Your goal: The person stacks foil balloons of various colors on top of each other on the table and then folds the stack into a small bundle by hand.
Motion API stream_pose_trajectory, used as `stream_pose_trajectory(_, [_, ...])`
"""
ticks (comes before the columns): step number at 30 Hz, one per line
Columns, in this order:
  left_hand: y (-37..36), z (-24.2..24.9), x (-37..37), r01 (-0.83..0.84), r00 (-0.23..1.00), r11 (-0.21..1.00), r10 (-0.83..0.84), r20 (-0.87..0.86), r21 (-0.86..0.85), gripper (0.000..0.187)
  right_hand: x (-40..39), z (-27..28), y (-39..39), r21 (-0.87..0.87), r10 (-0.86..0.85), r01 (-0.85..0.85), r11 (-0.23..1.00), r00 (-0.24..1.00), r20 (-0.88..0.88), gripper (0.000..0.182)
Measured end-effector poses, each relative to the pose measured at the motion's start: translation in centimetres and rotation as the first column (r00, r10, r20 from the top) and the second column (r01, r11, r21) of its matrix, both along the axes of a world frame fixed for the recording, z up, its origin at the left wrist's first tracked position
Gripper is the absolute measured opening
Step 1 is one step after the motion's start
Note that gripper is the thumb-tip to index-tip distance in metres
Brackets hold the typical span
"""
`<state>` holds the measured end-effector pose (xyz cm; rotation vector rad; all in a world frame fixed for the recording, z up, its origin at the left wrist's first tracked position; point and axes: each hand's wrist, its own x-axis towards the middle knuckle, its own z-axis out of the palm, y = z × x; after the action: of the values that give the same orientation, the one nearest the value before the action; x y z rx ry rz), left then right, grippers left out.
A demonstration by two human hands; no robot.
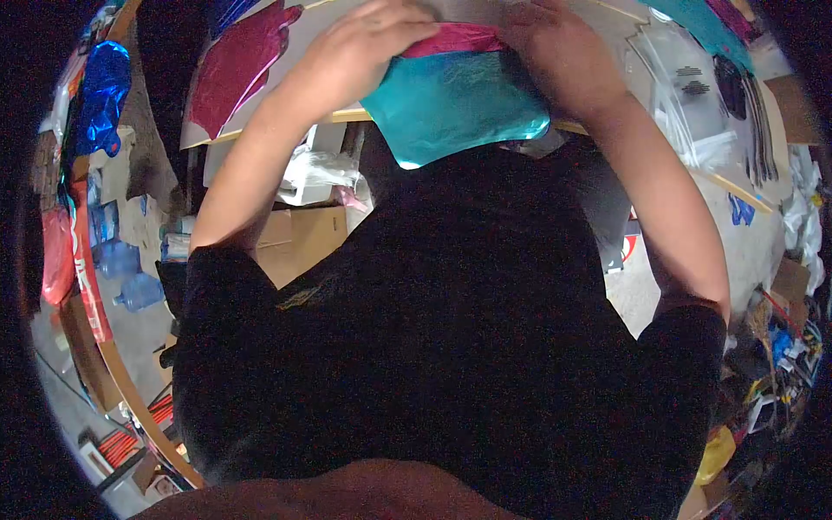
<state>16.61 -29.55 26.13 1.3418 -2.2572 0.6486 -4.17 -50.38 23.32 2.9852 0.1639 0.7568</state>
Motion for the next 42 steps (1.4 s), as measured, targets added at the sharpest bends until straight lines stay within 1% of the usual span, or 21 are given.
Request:
stream_pose_trajectory(1, [0.1, 0.0, -0.3, 0.001, 1.0, 1.0, -0.001, 0.001, 0.0, 0.037, -0.1, 0.1, 0.2, 0.03, -0.028, 0.028, 0.999, 1.0, -0.01, 0.029])
stream_pose_trajectory(3, [0.5, 0.9, -1.6, -0.109, 0.976, 0.923, 0.17, -0.136, 0.37, 0.039, -0.4, 0.3, 0.5, 0.061, -0.057, 0.059, 0.996, 0.998, -0.019, 0.028])
stream_pose_trajectory(9, [0.6, 0.5, -0.6, -0.115, 0.963, 0.867, 0.217, -0.16, 0.485, 0.043, -1.0, 1.4, 0.0, 0.043, -0.002, 0.005, 0.999, 0.998, -0.062, 0.026])
stream_pose_trajectory(10, [0.6, 0.0, -0.5, -0.116, 0.963, 0.867, 0.218, -0.16, 0.485, 0.043, -1.4, 1.7, 0.0, 0.05, -0.015, 0.021, 0.999, 0.992, -0.124, 0.034])
stream_pose_trajectory(12, [0.1, -1.0, -0.7, -0.143, 0.984, 0.949, 0.166, -0.062, 0.28, 0.021, -1.9, 3.3, 1.5, 0.055, -0.032, 0.043, 0.998, 0.982, -0.187, 0.043])
stream_pose_trajectory(14, [0.5, -0.1, -1.0, -0.148, 0.965, 0.918, 0.215, -0.148, 0.367, 0.03, -1.3, 5.3, 4.5, 0.237, 0.095, -0.108, 0.965, 0.993, 0.069, 0.023])
stream_pose_trajectory(15, [0.8, 0.3, -1.2, -0.149, 0.935, 0.879, 0.275, -0.226, 0.453, 0.041, -1.2, 4.3, 4.4, 0.24, 0.094, -0.108, 0.965, 0.993, 0.069, 0.023])
stream_pose_trajectory(17, [0.9, 0.1, -1.0, -0.122, 0.928, 0.881, 0.265, -0.263, 0.458, 0.04, -1.2, 0.8, 3.8, 0.283, 0.133, -0.098, 0.954, 0.985, -0.108, 0.078])
stream_pose_trajectory(18, [0.9, 0.1, -0.9, -0.095, 0.92, 0.885, 0.253, -0.3, 0.456, 0.039, -1.6, 0.0, 3.6, 0.283, 0.135, -0.1, 0.954, 0.985, -0.108, 0.078])
stream_pose_trajectory(20, [0.9, -0.1, -0.7, -0.089, 0.911, 0.879, 0.262, -0.319, 0.469, 0.038, -2.2, -0.8, 3.0, 0.151, 0.115, -0.081, 0.985, 0.966, -0.23, 0.104])
stream_pose_trajectory(24, [1.0, -0.1, -0.6, -0.06, 0.897, 0.873, 0.259, -0.357, 0.484, 0.036, -3.9, -0.5, 3.2, 0.229, 0.166, -0.109, 0.967, 0.956, -0.243, 0.107])
stream_pose_trajectory(26, [0.8, -0.2, -0.6, -0.058, 0.892, 0.873, 0.263, -0.366, 0.485, 0.035, -4.1, -1.0, 4.6, 0.142, 0.025, 0.01, 0.99, 0.97, -0.24, 0.102])
stream_pose_trajectory(30, [0.5, -0.6, -0.1, -0.043, 0.894, 0.896, 0.232, -0.384, 0.443, 0.032, -3.4, -1.3, 5.9, 0.021, -0.065, 0.074, 0.997, 0.959, -0.276, 0.099])
stream_pose_trajectory(32, [0.6, -0.4, -0.1, -0.036, 0.881, 0.883, 0.25, -0.403, 0.469, 0.031, -3.0, -0.5, 5.8, 0.316, 0.089, 0.023, 0.949, 0.937, -0.337, 0.09])
stream_pose_trajectory(34, [0.6, -0.2, -0.1, -0.026, 0.868, 0.87, 0.264, -0.421, 0.493, 0.029, -2.6, 1.9, 6.7, 0.401, 0.082, 0.044, 0.915, 0.953, -0.291, 0.086])
stream_pose_trajectory(35, [0.6, -0.1, 0.0, 0.048, 0.91, 0.929, 0.11, -0.399, 0.366, 0.028, -2.5, 2.7, 7.0, 0.482, 0.066, 0.063, 0.874, 0.967, -0.247, 0.083])
stream_pose_trajectory(36, [0.6, 0.0, 0.1, 0.135, 0.935, 0.962, -0.044, -0.353, 0.237, 0.026, -2.3, 2.6, 6.9, 0.48, 0.066, 0.062, 0.875, 0.967, -0.245, 0.083])
stream_pose_trajectory(37, [0.6, 0.0, 0.1, 0.134, 0.935, 0.963, -0.045, -0.351, 0.236, 0.026, -1.9, 2.1, 6.7, 0.354, 0.073, -0.014, 0.935, 0.985, -0.155, 0.08])
stream_pose_trajectory(38, [0.6, 0.0, 0.0, 0.077, 0.892, 0.926, 0.101, -0.44, 0.37, 0.025, -1.7, 1.4, 6.7, 0.217, 0.094, -0.077, 0.973, 0.993, -0.067, 0.078])
stream_pose_trajectory(39, [0.6, 0.0, 0.0, 0.04, 0.827, 0.864, 0.253, -0.502, 0.501, 0.024, -1.7, 0.5, 6.6, 0.217, 0.092, -0.076, 0.973, 0.994, -0.066, 0.078])
stream_pose_trajectory(42, [0.5, -0.1, 0.1, 0.061, 0.842, 0.889, 0.199, -0.502, 0.455, 0.023, -2.2, -1.2, 6.3, 0.123, 0.108, -0.086, 0.989, 0.977, -0.182, 0.083])
